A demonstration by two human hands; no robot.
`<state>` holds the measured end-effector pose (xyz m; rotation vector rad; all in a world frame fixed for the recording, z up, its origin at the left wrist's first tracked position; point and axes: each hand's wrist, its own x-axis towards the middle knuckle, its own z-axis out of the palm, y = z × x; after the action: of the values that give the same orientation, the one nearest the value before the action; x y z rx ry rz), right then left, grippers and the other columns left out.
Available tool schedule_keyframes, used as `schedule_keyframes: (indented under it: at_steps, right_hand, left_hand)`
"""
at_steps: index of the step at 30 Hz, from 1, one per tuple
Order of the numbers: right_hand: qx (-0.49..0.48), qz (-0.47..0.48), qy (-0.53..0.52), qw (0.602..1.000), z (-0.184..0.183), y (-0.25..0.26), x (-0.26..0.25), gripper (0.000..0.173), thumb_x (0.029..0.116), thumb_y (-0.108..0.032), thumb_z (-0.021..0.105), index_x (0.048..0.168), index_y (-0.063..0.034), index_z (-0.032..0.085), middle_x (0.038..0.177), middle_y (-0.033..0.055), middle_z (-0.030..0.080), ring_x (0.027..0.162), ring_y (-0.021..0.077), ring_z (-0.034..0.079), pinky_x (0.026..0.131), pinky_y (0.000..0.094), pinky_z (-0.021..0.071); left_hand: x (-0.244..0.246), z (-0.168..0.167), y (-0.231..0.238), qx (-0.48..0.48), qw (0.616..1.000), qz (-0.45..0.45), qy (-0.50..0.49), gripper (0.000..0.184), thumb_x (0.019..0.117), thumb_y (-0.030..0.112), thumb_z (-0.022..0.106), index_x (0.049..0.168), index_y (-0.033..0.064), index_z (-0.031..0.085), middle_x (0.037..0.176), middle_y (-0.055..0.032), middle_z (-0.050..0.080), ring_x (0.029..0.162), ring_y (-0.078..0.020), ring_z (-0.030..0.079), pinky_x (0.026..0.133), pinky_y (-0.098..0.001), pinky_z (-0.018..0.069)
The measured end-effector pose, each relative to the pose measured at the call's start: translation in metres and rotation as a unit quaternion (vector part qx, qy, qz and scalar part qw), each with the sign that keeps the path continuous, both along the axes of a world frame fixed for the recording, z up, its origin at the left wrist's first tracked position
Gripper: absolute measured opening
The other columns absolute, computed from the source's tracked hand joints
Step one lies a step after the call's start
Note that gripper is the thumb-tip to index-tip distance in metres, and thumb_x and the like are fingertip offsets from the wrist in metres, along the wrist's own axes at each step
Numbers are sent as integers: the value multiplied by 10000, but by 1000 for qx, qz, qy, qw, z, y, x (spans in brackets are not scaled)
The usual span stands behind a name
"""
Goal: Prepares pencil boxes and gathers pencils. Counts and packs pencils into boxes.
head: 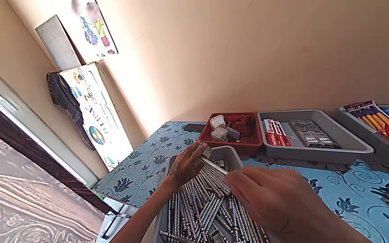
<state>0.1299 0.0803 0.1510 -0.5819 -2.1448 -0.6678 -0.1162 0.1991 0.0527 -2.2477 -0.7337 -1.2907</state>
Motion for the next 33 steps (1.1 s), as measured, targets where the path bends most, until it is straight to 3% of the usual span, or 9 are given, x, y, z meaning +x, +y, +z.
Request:
schedule_keyframes:
  at_steps: [4, 7, 9, 11, 16, 22, 27, 30, 33]
  right_hand:
    - [0, -42, -6, 999, -6, -6, -7, 208, 956, -82, 514, 799, -58, 649, 584, 53, 509, 437, 176, 486, 379, 273, 298]
    - [-14, -58, -15, 998, -13, -1, -11, 151, 891, -56, 516, 854, -37, 661, 612, 62, 527, 448, 183, 517, 380, 269, 335]
    - [-12, -53, -14, 998, -19, 3, -15, 152, 908, -45, 519, 875, -25, 666, 617, 68, 545, 445, 186, 529, 376, 268, 351]
    - [-23, -25, -12, 999, -23, 7, -18, 152, 931, -66, 526, 885, -39, 668, 627, 58, 545, 450, 175, 525, 379, 259, 356]
    - [-135, 107, -19, 985, -29, 22, -16, 227, 991, -242, 551, 1018, -91, 718, 806, 54, 656, 615, 138, 641, 483, 234, 488]
    - [12, 117, -17, 993, -28, 36, -18, 247, 1068, -263, 528, 1025, -84, 693, 992, 109, 697, 770, 183, 661, 609, 229, 509]
    - [99, 127, -1, 987, -31, 39, -19, 198, 1071, -188, 535, 1113, -33, 652, 875, 94, 700, 637, 189, 583, 560, 268, 445]
    - [136, 184, 6, 973, -35, 46, -13, 162, 1076, -137, 498, 1195, -67, 582, 936, 102, 707, 612, 188, 548, 570, 282, 432]
    - [160, 232, -13, 960, -37, 56, -6, 70, 1079, -139, 473, 1097, -108, 534, 992, 107, 727, 562, 165, 515, 534, 278, 395]
  left_hand:
    - [-1, -1, 1, 2, 1000, -8, 9, 425, 952, 171, 634, 1340, 4, 586, 1258, -249, 654, 1073, -252, 694, 875, -294, 558]
    - [1, 1, -2, -5, 1000, -11, 19, 414, 954, 179, 643, 1330, 12, 596, 1246, -248, 658, 1072, -252, 696, 880, -301, 562]
    - [2, 2, -3, -9, 1000, -9, 21, 406, 952, 161, 636, 1320, -8, 604, 1232, -256, 662, 1070, -271, 700, 884, -320, 566]
    - [1, 3, -3, -5, 1000, -6, 13, 409, 943, 144, 641, 1316, -19, 606, 1232, -255, 663, 1087, -270, 697, 902, -322, 564]
    - [2, 4, -4, -11, 1000, -13, 10, 414, 933, 133, 645, 1311, -31, 603, 1233, -262, 663, 1086, -280, 700, 897, -330, 570]
    - [4, 7, -8, 5, 1000, -7, 17, 376, 961, 161, 597, 1281, -33, 631, 1200, -256, 683, 1056, -284, 711, 868, -331, 573]
    - [5, 7, -8, 8, 1000, -19, 16, 364, 971, 154, 578, 1284, -25, 630, 1196, -251, 683, 1058, -257, 707, 872, -301, 564]
    - [5, 5, -7, 5, 1000, -27, 14, 373, 962, 144, 604, 1297, -18, 619, 1212, -257, 679, 1090, -263, 704, 910, -312, 562]
    - [6, 3, -6, 4, 1000, -25, 8, 387, 935, 137, 647, 1292, -12, 627, 1217, -258, 679, 1101, -273, 702, 910, -321, 564]
